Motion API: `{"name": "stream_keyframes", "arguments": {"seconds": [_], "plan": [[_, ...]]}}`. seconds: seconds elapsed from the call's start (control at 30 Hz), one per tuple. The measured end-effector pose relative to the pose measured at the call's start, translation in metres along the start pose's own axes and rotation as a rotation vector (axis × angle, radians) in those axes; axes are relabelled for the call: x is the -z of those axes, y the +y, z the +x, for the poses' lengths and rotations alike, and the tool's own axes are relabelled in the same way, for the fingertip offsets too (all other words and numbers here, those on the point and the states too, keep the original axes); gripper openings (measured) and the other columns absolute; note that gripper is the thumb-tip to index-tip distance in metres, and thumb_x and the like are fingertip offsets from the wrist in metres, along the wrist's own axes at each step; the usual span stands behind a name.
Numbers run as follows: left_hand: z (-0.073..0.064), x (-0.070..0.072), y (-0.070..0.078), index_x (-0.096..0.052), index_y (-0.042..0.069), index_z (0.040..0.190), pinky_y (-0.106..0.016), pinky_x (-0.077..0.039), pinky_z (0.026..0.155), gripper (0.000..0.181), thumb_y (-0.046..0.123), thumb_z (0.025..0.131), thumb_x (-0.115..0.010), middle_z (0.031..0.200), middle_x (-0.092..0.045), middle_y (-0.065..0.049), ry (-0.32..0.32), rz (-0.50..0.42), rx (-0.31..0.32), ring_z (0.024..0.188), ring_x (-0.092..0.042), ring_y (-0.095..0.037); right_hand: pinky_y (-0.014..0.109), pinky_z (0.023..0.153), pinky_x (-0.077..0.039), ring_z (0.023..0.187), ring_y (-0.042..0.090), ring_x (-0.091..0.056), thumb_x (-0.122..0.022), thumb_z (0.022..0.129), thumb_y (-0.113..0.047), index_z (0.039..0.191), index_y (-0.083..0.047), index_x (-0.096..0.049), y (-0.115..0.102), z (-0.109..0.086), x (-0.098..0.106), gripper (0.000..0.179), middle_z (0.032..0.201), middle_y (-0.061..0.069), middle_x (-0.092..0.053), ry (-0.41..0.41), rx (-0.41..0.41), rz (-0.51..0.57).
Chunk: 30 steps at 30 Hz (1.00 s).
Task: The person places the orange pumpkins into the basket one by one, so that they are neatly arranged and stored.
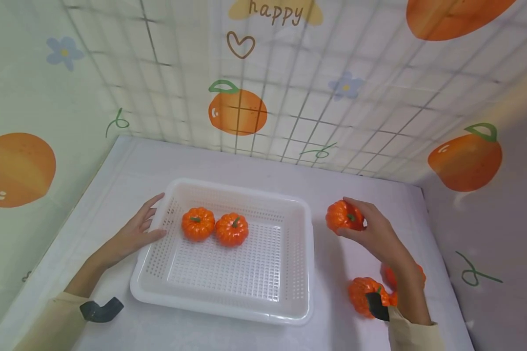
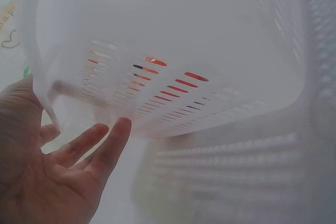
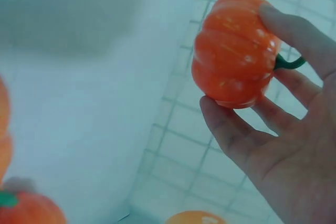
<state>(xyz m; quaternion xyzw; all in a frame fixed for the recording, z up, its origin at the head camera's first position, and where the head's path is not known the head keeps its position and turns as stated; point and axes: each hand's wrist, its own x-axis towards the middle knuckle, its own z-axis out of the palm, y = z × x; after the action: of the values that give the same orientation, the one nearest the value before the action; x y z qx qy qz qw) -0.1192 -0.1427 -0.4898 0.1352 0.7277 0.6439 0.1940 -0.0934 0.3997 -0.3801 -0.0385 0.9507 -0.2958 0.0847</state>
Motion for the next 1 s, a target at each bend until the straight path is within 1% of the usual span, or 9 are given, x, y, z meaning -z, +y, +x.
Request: {"name": "stream_keyframes", "arguments": {"seconds": [0.17,0.43,0.63,0.87,1.0], "plan": [[0.000,-0.001,-0.001,-0.011,0.035,0.159,-0.046,-0.060,0.080,0.084,0.011,0.097,-0.062,0.153,-0.028,-0.020,0.002,-0.002,-0.004,0.121,-0.053,-0.046,0.066,0.093,-0.047,0.125,0.043,-0.041,-0.074,0.091,-0.031,0.155,-0.013,-0.033,-0.018,0.006,-0.001,0.079,0.148,0.024,-0.037,0.008,0.074,-0.015],[0.000,0.000,-0.001,-0.011,0.037,0.159,-0.046,-0.060,0.079,0.084,0.011,0.097,-0.062,0.153,-0.028,-0.020,0.003,-0.005,-0.003,0.121,-0.053,-0.046,0.063,0.093,-0.048,0.124,0.039,-0.044,-0.075,0.090,-0.028,0.154,-0.015,-0.036,-0.047,0.015,-0.004,0.077,0.149,0.019,-0.038,-0.005,0.146,-0.005],[0.000,0.000,-0.002,-0.011,0.036,0.159,-0.046,-0.060,0.079,0.084,0.010,0.097,-0.062,0.153,-0.027,-0.020,0.001,-0.001,-0.006,0.121,-0.053,-0.046,0.061,0.095,-0.048,0.125,0.037,-0.045,-0.076,0.089,-0.028,0.153,-0.016,-0.038,-0.065,0.022,-0.012,0.076,0.149,0.015,-0.039,-0.027,0.168,0.018],[0.000,0.000,-0.001,-0.011,0.036,0.159,-0.047,-0.060,0.079,0.085,0.008,0.097,-0.062,0.154,-0.026,-0.021,-0.002,-0.011,-0.002,0.122,-0.052,-0.049,0.060,0.096,-0.048,0.124,0.034,-0.047,-0.077,0.089,-0.028,0.152,-0.016,-0.040,-0.083,0.030,-0.024,0.074,0.147,0.013,-0.041,-0.044,0.197,0.041],[0.000,0.000,-0.001,-0.010,0.035,0.159,-0.048,-0.060,0.079,0.085,0.008,0.097,-0.062,0.155,-0.025,-0.021,-0.003,-0.006,-0.009,0.122,-0.052,-0.049,0.057,0.096,-0.048,0.123,0.031,-0.048,-0.077,0.088,-0.025,0.151,-0.016,-0.041,-0.093,0.034,-0.029,0.073,0.147,0.010,-0.041,-0.053,0.225,0.046]]}}
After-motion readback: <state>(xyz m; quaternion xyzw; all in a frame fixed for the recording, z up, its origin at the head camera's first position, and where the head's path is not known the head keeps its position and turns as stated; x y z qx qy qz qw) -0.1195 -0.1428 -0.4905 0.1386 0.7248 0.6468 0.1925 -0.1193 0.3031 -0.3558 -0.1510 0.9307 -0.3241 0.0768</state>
